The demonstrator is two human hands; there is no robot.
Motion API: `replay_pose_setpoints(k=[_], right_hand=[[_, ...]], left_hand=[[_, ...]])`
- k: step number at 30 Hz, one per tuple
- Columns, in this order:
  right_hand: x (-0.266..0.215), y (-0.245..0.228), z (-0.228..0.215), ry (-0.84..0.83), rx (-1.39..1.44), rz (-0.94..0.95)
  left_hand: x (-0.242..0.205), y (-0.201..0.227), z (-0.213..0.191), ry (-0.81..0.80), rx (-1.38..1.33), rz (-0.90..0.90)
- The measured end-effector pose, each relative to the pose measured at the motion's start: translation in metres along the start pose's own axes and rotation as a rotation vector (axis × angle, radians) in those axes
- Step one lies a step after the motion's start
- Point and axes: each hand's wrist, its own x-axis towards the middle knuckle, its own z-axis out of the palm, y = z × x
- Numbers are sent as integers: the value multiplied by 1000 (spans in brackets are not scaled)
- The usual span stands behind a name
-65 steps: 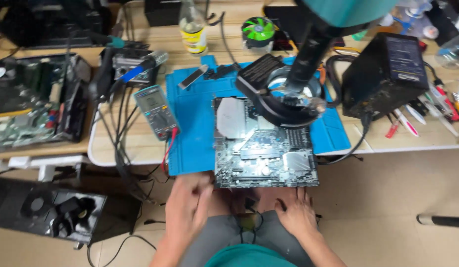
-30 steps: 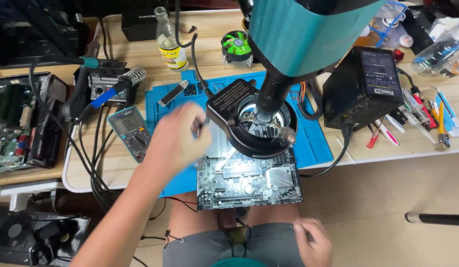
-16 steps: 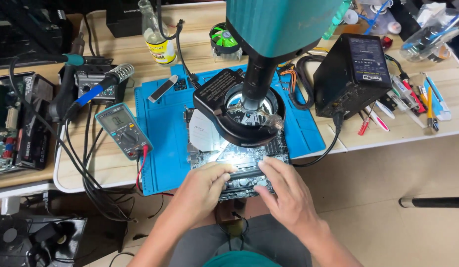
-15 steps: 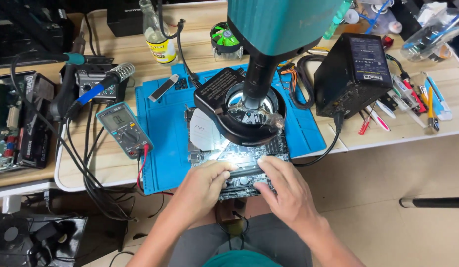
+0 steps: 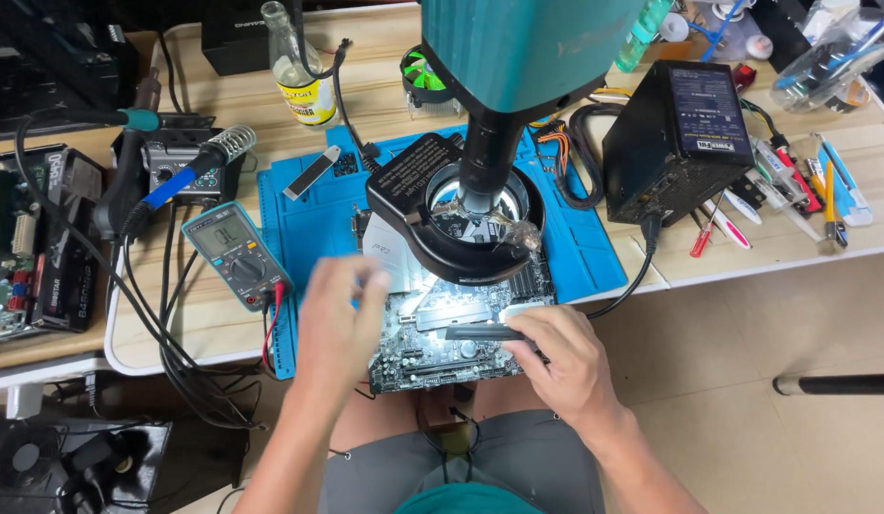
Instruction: The person uses a multimeter to test various points on a computer motherboard placed on a blue mat. They hold the probes to different components under a magnifying lamp, checking readings on the multimeter display throughout the process.
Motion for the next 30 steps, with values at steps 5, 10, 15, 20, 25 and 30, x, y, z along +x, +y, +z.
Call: replay_pose_setpoints(k=[5, 10, 15, 20, 25, 30], right_hand=[[-16, 7, 10, 34, 17, 27], [-25, 15, 21, 88, -16, 4], [-20, 13, 25, 163, -102, -91], [-18, 14, 27, 193, -156, -175], [-19, 17, 26, 176, -134, -183], [-6, 11, 15, 129, -107, -154]], left_hand=[[40, 8, -1, -48, 58, -355], [60, 10, 7, -37, 74, -513], [75, -18, 20, 35, 28, -548], [79, -14, 26, 96, 1, -568], [69, 7, 21, 162, -140, -566], [64, 1, 23, 218, -323, -499]])
